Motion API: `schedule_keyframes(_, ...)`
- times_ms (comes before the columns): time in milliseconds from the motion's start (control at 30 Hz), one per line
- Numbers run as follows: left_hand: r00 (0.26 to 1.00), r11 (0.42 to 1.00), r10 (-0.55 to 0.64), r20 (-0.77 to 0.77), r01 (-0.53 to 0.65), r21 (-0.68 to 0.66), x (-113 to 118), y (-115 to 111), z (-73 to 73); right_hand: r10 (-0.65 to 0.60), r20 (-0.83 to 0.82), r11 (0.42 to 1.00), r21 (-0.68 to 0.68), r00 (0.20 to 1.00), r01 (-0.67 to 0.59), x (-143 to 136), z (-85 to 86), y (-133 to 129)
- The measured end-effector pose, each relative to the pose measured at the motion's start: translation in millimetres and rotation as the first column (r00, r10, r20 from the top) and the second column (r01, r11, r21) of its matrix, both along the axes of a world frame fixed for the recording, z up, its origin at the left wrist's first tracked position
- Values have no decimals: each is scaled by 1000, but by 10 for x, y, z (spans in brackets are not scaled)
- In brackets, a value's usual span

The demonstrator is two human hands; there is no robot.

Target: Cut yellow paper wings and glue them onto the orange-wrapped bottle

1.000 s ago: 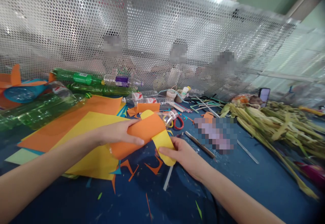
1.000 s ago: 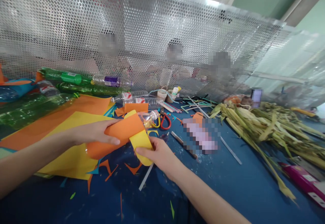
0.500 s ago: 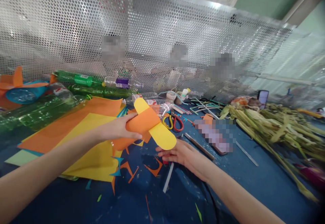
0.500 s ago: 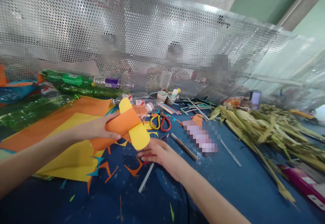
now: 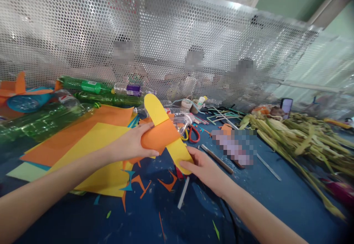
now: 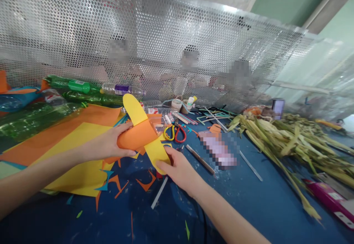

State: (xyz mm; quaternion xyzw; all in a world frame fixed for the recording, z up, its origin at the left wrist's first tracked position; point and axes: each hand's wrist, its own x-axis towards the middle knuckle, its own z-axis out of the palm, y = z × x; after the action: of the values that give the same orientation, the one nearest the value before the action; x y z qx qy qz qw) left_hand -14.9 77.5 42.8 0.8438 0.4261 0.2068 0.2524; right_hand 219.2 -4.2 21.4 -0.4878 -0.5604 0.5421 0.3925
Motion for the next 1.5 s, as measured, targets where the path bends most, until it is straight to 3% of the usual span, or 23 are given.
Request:
schedule_keyframes(133, 999, 999, -32, 8, 32, 2, 7, -8, 4, -25, -18, 994, -103, 1000, 23, -9, -17, 3)
schedule_keyframes(233, 1000, 1000, -11, 10, 11, -22, 3, 7, -5, 40, -5, 994, -99, 999, -40, -18, -5, -20)
schedule_keyframes(433, 997, 998, 21, 70, -17, -60, -46, 72, 4, 126, -148, 981, -130, 981, -146, -36, 47, -83)
schedule_keyframes(767, 995, 997, -20, 94, 27, -73, -73, 117, 27, 15, -275, 979, -191, 961, -70, -44, 82, -96)
schedule_keyframes(1067, 999, 991, 15, 40, -9, -132, -15, 18, 26, -73, -105, 983, -176, 992, 54, -79, 28, -59)
schedule_keyframes(1367, 994, 986, -53, 100, 68, -150, -50, 45, 33, -5, -135, 991, -136, 991, -14, -77, 29, -55)
schedule_keyframes(1500, 994, 987, -34, 103, 50, -154, -74, 76, -2, 19, -136, 990, -135, 991, -38, -76, 44, -57)
